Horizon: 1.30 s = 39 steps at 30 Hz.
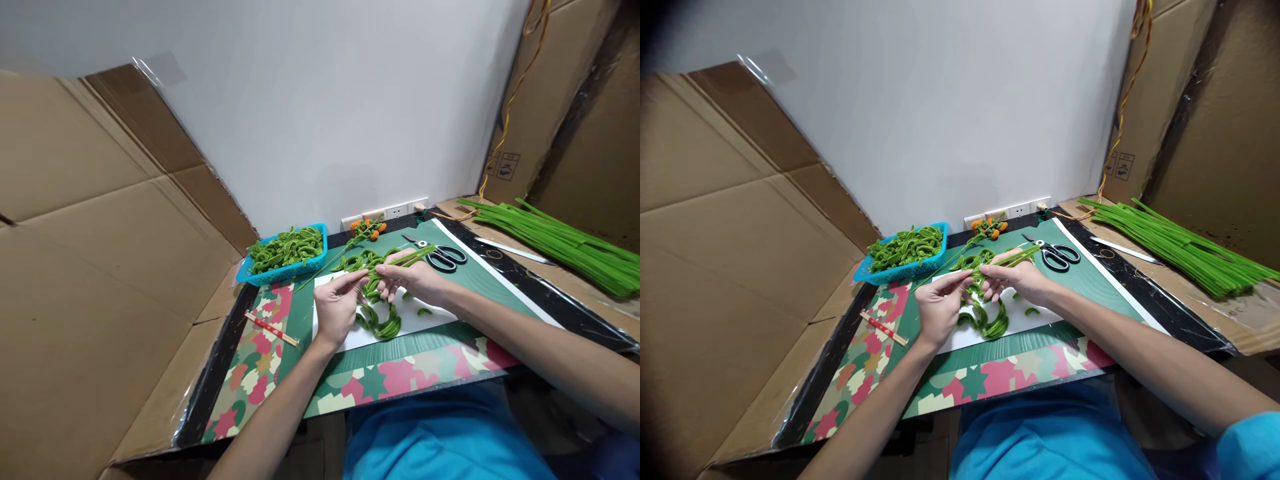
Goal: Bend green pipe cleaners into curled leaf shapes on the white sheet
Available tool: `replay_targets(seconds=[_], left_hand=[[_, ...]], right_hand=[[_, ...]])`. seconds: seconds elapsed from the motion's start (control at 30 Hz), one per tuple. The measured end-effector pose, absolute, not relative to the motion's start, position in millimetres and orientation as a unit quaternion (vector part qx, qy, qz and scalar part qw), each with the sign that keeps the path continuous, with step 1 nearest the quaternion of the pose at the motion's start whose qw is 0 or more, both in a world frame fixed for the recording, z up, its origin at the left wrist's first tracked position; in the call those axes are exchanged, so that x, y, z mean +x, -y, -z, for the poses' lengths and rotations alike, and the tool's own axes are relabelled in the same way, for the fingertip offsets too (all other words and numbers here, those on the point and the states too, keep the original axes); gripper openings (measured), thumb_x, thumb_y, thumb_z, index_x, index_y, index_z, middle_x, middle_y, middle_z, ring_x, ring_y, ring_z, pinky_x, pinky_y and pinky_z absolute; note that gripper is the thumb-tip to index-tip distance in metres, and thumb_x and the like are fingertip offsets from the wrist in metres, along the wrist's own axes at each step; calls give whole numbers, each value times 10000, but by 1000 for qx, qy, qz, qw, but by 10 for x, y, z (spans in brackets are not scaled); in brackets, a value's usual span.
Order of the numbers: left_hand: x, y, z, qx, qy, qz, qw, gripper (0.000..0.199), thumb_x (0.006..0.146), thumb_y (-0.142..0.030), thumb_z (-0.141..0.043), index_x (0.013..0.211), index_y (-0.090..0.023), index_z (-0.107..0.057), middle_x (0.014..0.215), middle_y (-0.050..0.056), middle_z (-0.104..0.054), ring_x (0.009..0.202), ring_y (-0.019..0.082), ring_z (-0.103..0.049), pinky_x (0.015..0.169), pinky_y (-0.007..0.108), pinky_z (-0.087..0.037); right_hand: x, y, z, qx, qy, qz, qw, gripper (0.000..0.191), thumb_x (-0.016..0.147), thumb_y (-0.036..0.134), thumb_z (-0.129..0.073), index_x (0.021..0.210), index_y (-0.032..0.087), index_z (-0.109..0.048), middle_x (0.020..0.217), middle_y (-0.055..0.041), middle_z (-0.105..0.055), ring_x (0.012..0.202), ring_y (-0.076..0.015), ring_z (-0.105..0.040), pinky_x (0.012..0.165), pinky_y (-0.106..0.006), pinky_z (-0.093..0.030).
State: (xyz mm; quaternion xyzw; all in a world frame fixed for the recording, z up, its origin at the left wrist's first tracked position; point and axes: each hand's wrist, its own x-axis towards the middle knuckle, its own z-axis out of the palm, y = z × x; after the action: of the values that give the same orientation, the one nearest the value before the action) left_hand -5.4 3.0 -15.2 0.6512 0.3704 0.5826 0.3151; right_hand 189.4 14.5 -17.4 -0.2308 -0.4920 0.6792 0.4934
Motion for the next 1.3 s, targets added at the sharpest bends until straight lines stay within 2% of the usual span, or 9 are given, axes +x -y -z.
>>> replay_targets(seconds=[0.3, 0.6, 0.8, 1.0, 1.13, 1.3], left_hand=[[-32, -7, 172, 628, -382, -596, 322, 167, 815, -170, -795, 960, -183, -878, 811, 82, -825, 481, 115, -662, 445, 198, -555], [-25, 0, 168, 626, -387, -603, 308, 135, 822, -209, -799, 929, -187, -878, 811, 77, -821, 479, 111, -636, 439, 213, -546], [-10, 0, 144, 620, -390, -600, 321, 164, 825, -297, -839, 932, -177, -871, 798, 70, -814, 451, 114, -626, 425, 226, -529], [-18, -29, 79, 615, -385, -550, 412, 381, 787, -431, -889, 1047, -162, -819, 822, 64, -797, 453, 123, -642, 375, 209, -451], [-10, -49, 52, 613, -380, -530, 447, 361, 826, -491, -845, 904, -144, -783, 666, 31, -731, 396, 110, -587, 342, 199, -383], [8, -52, 59, 609, -385, -504, 477, 397, 801, -526, -854, 873, -146, -765, 699, 28, -736, 363, 94, -550, 322, 206, -365]], right_hand=[[1857, -131, 185, -227, 487, -674, 507, 380, 782, 491, -900, 773, 136, -765, 707, -77, -786, 564, -187, -745, 501, -260, -609], [1832, -125, 194, -225, 485, -674, 509, 385, 786, 499, -896, 775, 134, -774, 710, -81, -786, 568, -184, -742, 514, -267, -613], [1831, -138, 216, -236, 482, -668, 515, 395, 773, 515, -901, 780, 143, -771, 734, -78, -792, 588, -180, -743, 531, -269, -619], [1873, -123, 172, -253, 512, -630, 526, 359, 832, 509, -852, 810, 160, -773, 746, -64, -788, 624, -183, -746, 584, -298, -632], [1869, -82, 123, -272, 547, -587, 531, 365, 807, 526, -863, 785, 174, -771, 677, -40, -753, 574, -180, -712, 537, -298, -602], [1859, -88, 150, -294, 576, -531, 548, 341, 808, 518, -862, 791, 188, -780, 653, -28, -731, 543, -173, -679, 519, -300, -593]])
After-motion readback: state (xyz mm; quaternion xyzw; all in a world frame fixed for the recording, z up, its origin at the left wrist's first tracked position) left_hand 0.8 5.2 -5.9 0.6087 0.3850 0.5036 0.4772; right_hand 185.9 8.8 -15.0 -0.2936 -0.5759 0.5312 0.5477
